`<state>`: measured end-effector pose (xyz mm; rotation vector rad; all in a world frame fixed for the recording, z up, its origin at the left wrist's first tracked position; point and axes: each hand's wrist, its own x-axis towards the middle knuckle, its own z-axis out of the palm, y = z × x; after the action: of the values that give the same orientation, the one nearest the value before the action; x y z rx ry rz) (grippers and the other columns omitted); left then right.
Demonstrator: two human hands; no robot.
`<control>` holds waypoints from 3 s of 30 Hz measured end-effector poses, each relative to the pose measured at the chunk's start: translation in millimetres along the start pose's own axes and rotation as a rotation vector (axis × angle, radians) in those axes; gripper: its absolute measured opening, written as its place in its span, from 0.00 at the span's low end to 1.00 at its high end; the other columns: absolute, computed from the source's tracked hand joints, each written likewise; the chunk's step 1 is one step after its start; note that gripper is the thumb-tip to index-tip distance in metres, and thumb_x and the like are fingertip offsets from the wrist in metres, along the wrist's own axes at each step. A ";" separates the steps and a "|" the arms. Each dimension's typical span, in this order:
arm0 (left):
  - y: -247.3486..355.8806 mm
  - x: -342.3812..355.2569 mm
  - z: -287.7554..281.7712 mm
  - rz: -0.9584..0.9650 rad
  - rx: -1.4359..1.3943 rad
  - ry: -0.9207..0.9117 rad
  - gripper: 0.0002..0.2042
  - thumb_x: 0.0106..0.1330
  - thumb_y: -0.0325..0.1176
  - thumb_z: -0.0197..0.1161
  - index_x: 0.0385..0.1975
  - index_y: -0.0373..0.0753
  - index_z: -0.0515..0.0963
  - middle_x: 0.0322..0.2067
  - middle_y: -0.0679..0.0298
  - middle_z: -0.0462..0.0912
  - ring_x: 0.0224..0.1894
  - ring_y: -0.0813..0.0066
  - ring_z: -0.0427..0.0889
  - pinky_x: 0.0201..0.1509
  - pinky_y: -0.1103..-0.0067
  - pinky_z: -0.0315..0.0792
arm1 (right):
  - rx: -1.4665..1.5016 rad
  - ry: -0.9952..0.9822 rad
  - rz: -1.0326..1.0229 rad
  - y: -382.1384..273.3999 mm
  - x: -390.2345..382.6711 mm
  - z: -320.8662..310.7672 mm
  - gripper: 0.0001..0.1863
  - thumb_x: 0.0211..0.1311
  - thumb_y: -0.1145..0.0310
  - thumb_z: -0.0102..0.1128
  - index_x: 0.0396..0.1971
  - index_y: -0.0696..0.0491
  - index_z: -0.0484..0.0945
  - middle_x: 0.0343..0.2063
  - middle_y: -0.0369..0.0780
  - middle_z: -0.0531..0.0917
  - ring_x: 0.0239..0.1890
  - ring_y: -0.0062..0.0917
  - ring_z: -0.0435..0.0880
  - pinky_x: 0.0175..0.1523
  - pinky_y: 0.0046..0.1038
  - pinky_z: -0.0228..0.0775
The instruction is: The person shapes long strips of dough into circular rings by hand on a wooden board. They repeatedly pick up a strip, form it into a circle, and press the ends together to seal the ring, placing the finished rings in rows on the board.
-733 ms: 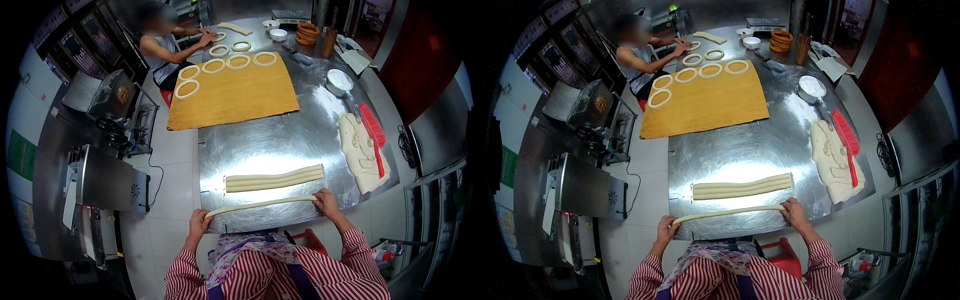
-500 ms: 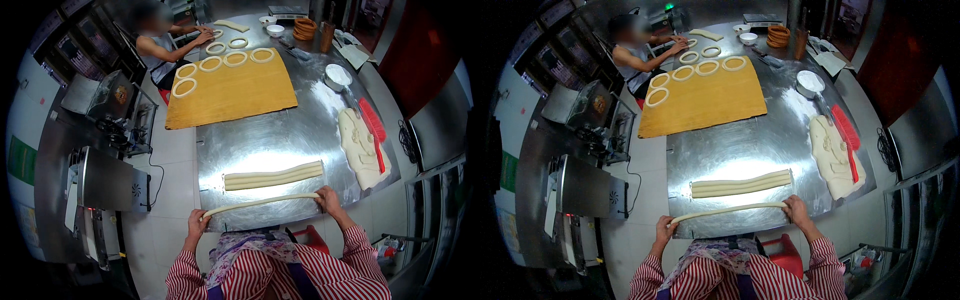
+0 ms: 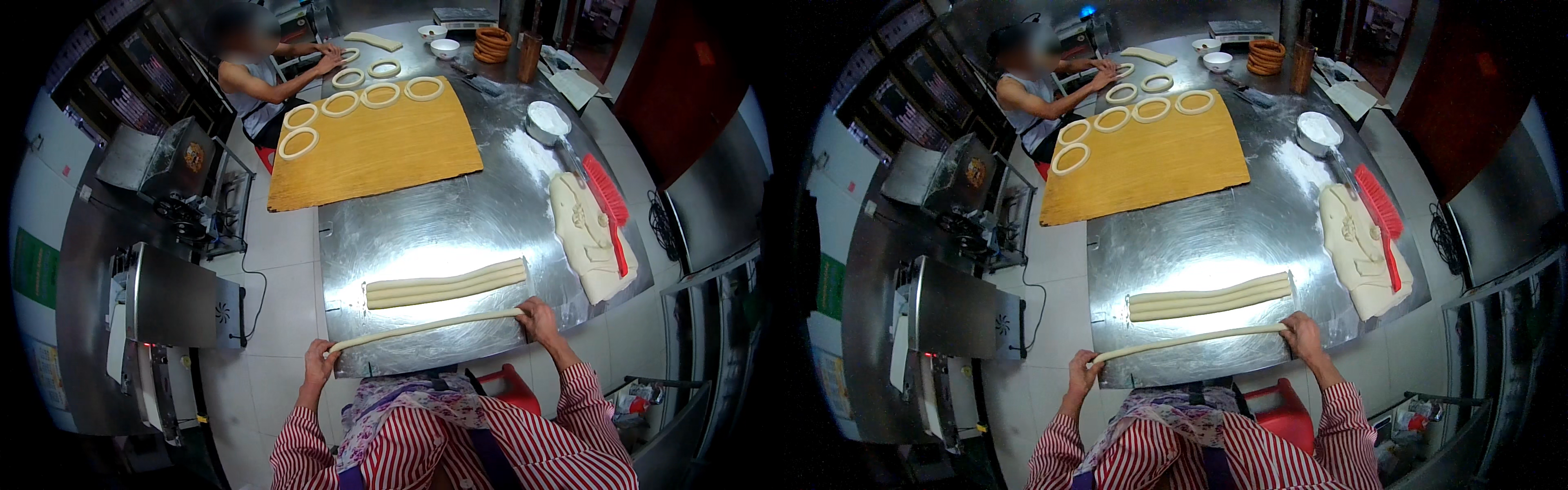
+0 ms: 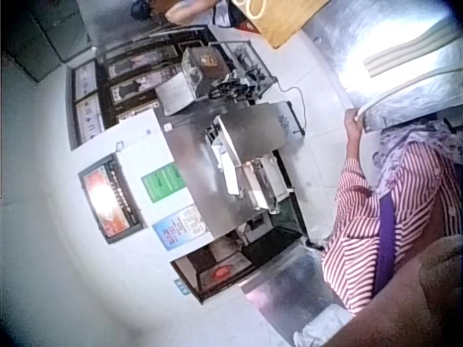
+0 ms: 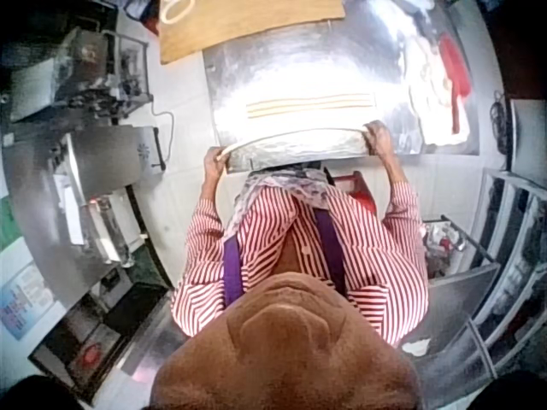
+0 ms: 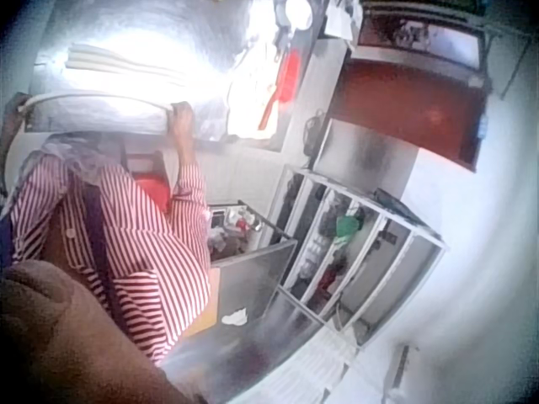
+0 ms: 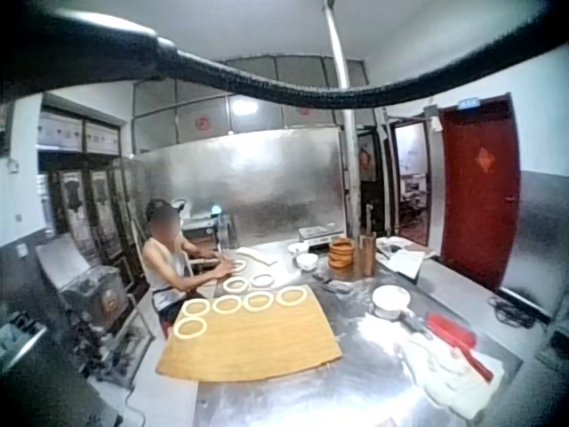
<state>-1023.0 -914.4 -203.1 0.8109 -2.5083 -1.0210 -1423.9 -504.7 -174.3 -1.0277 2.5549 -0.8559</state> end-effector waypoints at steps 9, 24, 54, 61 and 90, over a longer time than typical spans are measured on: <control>21.7 7.9 1.3 0.072 0.117 -0.005 0.19 0.51 0.30 0.71 0.44 0.37 0.80 0.42 0.55 0.79 0.45 0.56 0.77 0.50 0.67 0.72 | -0.233 -0.018 -0.088 -29.1 7.7 -2.0 0.18 0.44 0.69 0.72 0.40 0.52 0.83 0.36 0.41 0.82 0.42 0.39 0.80 0.47 0.40 0.71; 61.8 42.6 72.0 0.311 0.114 -0.087 0.12 0.56 0.30 0.68 0.40 0.38 0.81 0.37 0.57 0.79 0.42 0.56 0.76 0.46 0.64 0.69 | -0.081 -0.194 -0.493 -167.1 46.9 167.0 0.10 0.51 0.68 0.65 0.34 0.52 0.81 0.32 0.40 0.78 0.40 0.36 0.77 0.44 0.38 0.68; 1.3 -5.0 -1.3 -0.045 -0.013 0.008 0.13 0.54 0.32 0.71 0.37 0.34 0.83 0.33 0.56 0.80 0.37 0.60 0.81 0.42 0.71 0.77 | -0.059 -0.020 -0.074 -7.7 14.7 14.3 0.11 0.49 0.73 0.68 0.36 0.55 0.85 0.34 0.43 0.81 0.42 0.39 0.80 0.48 0.37 0.74; -5.3 -4.6 -2.4 -0.065 0.035 -0.041 0.12 0.53 0.31 0.71 0.36 0.35 0.83 0.32 0.56 0.80 0.34 0.60 0.81 0.39 0.70 0.77 | -0.051 -0.036 -0.038 -6.3 13.3 7.5 0.12 0.48 0.73 0.69 0.36 0.56 0.85 0.34 0.43 0.82 0.41 0.39 0.81 0.47 0.38 0.74; 92.6 162.0 -45.0 0.831 -0.013 -0.747 0.08 0.58 0.24 0.66 0.37 0.33 0.78 0.33 0.53 0.76 0.33 0.53 0.78 0.37 0.66 0.73 | -0.340 0.424 0.701 -226.4 -279.5 70.5 0.09 0.55 0.68 0.62 0.36 0.53 0.80 0.33 0.42 0.77 0.40 0.39 0.78 0.44 0.39 0.72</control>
<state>-1165.3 -982.9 -93.8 -0.7478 -2.9191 -1.1131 -1069.4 -470.6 -87.6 0.0577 3.1499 -0.4795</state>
